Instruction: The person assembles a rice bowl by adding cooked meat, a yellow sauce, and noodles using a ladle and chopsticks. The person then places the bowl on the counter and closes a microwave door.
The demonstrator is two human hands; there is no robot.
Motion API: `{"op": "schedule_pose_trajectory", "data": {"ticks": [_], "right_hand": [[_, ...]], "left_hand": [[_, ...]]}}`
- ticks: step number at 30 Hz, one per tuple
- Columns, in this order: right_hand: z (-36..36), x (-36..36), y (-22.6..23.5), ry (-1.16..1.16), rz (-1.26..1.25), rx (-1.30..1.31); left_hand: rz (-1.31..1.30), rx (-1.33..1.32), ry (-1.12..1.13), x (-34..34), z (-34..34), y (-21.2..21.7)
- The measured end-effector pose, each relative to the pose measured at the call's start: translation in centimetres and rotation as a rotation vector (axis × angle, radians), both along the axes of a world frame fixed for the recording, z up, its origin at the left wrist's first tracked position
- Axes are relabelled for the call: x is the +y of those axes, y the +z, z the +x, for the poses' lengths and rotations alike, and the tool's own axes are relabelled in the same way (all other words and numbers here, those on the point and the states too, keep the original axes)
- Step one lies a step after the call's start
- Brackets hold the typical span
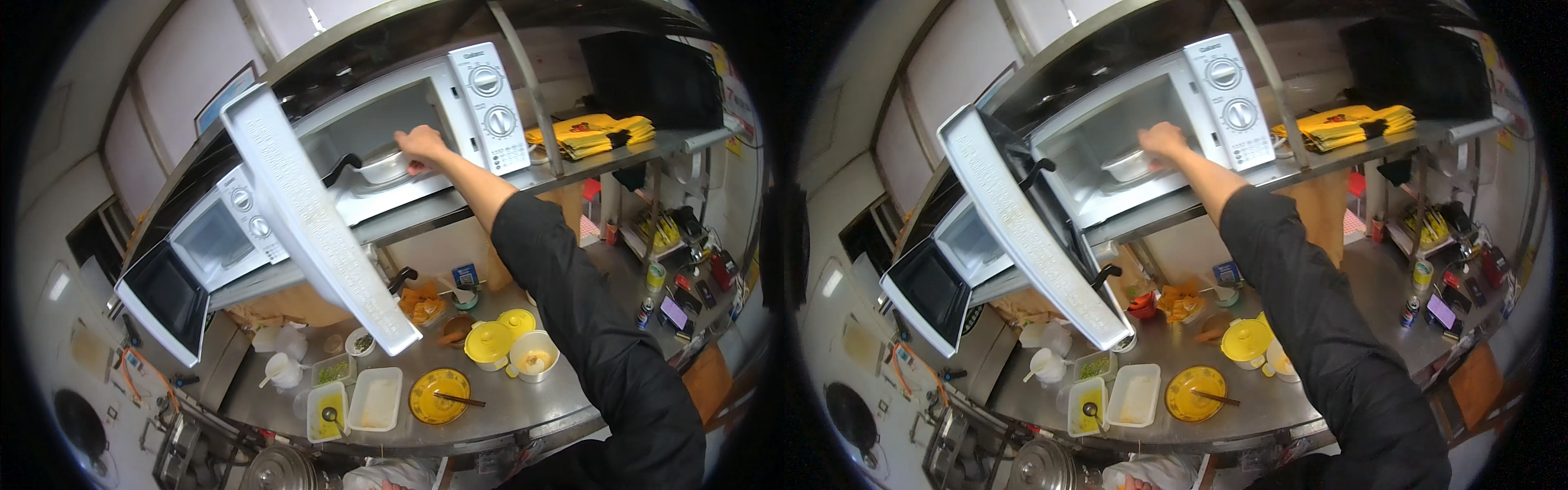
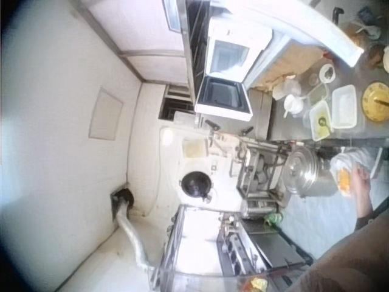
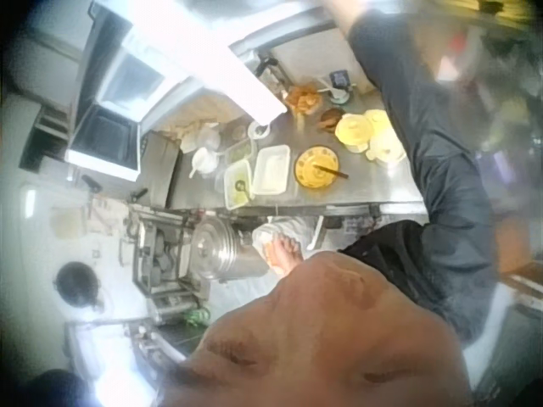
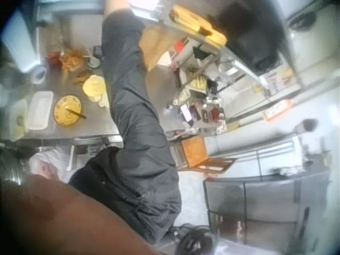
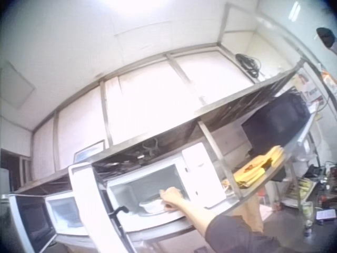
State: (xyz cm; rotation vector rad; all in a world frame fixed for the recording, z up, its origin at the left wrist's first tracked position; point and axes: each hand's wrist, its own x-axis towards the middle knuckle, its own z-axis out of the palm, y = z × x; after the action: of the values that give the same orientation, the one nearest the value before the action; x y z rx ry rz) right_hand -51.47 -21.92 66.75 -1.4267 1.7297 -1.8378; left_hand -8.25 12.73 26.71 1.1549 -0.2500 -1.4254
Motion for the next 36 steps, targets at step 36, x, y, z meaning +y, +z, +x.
{"op": "schedule_pose_trajectory", "data": {"ticks": [36], "right_hand": [[-3.3,19.2,-10.1,-0.746,-0.288,0.759]], "left_hand": [[-1.365,-0.670,0.067,-14.2,-10.4,25.8]]}}
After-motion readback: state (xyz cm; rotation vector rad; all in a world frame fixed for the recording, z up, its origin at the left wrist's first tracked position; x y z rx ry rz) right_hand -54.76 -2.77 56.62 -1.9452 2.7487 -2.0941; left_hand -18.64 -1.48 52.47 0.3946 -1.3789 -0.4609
